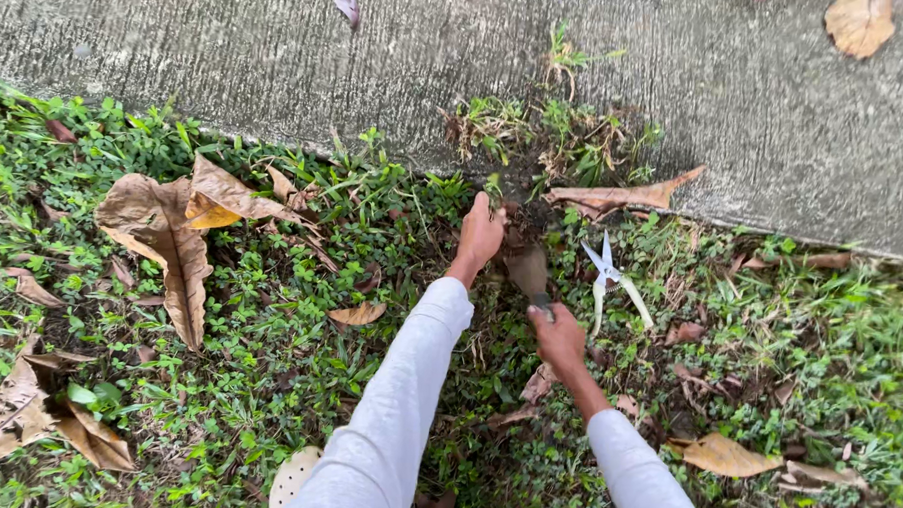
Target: The person uses a hand hoe to loosen soil and pull weeds growing along a concrete curb. They repeatedly scrape the ground and remove small plants by hand, clearing a narrow strip along the edge.
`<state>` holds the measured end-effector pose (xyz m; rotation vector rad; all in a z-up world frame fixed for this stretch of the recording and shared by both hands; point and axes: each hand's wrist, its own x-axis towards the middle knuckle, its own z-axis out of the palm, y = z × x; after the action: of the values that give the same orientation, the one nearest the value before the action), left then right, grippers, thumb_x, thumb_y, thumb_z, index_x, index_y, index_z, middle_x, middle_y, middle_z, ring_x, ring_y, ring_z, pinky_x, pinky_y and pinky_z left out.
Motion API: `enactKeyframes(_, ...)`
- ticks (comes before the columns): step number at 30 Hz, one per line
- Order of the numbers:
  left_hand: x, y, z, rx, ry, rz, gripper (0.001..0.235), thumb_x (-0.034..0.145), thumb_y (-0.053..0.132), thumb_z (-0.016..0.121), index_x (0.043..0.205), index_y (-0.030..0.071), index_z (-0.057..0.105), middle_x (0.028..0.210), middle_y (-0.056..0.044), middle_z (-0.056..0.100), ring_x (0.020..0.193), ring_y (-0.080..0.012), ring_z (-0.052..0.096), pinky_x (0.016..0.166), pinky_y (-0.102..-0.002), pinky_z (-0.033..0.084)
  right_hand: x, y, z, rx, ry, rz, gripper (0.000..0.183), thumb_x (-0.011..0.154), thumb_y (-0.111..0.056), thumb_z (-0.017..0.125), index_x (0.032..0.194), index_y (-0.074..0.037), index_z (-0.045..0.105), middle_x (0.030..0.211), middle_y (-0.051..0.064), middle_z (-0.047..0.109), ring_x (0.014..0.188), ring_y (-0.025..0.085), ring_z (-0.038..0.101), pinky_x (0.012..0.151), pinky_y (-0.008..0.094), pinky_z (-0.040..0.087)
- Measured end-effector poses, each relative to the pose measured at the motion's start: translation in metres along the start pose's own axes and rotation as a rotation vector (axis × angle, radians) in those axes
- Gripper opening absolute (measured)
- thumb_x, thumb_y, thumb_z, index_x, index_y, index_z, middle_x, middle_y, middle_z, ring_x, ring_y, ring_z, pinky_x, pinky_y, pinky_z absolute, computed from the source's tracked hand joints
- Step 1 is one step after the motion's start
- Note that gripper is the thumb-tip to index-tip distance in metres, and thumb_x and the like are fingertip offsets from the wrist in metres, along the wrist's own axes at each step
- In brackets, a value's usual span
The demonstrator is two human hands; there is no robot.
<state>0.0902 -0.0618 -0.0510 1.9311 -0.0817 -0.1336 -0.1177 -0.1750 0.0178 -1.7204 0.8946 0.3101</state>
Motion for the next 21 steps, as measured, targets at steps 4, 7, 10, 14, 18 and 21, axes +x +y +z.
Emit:
enactKeyframes(4,-0.021,0.018,-0.027,0.153,-0.188,-0.162,0.029,0.099,0.025,0.069,0.116,0.002,0.061,0.114,-0.017,0.071,0.106,-0.0332,0.069,0.092,-0.047,0.052,0.000,0.010,-0.058,-0.168,0.178,-0.022,0.038,0.094,-0.041,0.068,0.111,-0.006,0.067,0.068,0.006,0.064,0.050,0.018,0.058,0.046,0.034,0.046)
enactKeyframes(7,-0.037,0.035,-0.029,0.347,-0.226,-0.018,0.030,0.094,0.024,0.073,0.120,0.011,0.068,0.113,-0.016,0.069,0.105,-0.0346,0.068,0.092,-0.047,0.054,0.002,0.016,-0.089,-0.446,0.328,-0.134,0.040,0.094,-0.044,0.071,0.112,-0.008,0.070,0.073,0.006,0.068,0.061,0.018,0.063,0.060,0.035,0.048)
enactKeyframes(10,-0.049,0.047,-0.017,0.522,-0.254,0.103,0.026,0.097,0.019,0.068,0.122,0.021,0.073,0.107,-0.015,0.067,0.104,-0.0344,0.066,0.089,-0.047,0.055,0.007,0.021,-0.088,-0.285,0.341,-0.124,0.040,0.093,-0.043,0.071,0.114,-0.008,0.068,0.075,0.007,0.070,0.060,0.018,0.065,0.062,0.038,0.052)
enactKeyframes(14,-0.059,0.052,0.012,0.594,-0.254,0.289,0.058,0.083,-0.005,0.063,0.135,0.020,0.068,0.108,-0.017,0.063,0.099,-0.0366,0.064,0.084,-0.046,0.054,0.007,0.020,-0.078,-0.183,0.304,-0.267,0.040,0.091,-0.040,0.072,0.117,-0.009,0.069,0.074,0.004,0.069,0.061,0.013,0.061,0.059,0.035,0.051)
enactKeyframes(18,-0.068,0.041,0.033,0.832,-0.203,0.443,0.044,0.084,-0.004,0.064,0.124,0.014,0.068,0.116,-0.015,0.063,0.106,-0.0339,0.065,0.085,-0.045,0.054,0.001,0.011,-0.084,-0.100,0.266,-0.213,0.040,0.090,-0.038,0.073,0.118,-0.010,0.068,0.070,0.001,0.067,0.055,0.011,0.058,0.052,0.031,0.047)
enactKeyframes(21,-0.064,0.025,0.037,0.768,-0.227,0.535,0.033,0.089,-0.001,0.062,0.118,0.012,0.068,0.129,-0.013,0.066,0.117,-0.0319,0.066,0.099,-0.043,0.053,-0.001,0.008,-0.091,-0.060,0.200,-0.191,0.038,0.090,-0.037,0.072,0.118,-0.011,0.068,0.068,0.001,0.063,0.053,0.010,0.055,0.047,0.031,0.045)
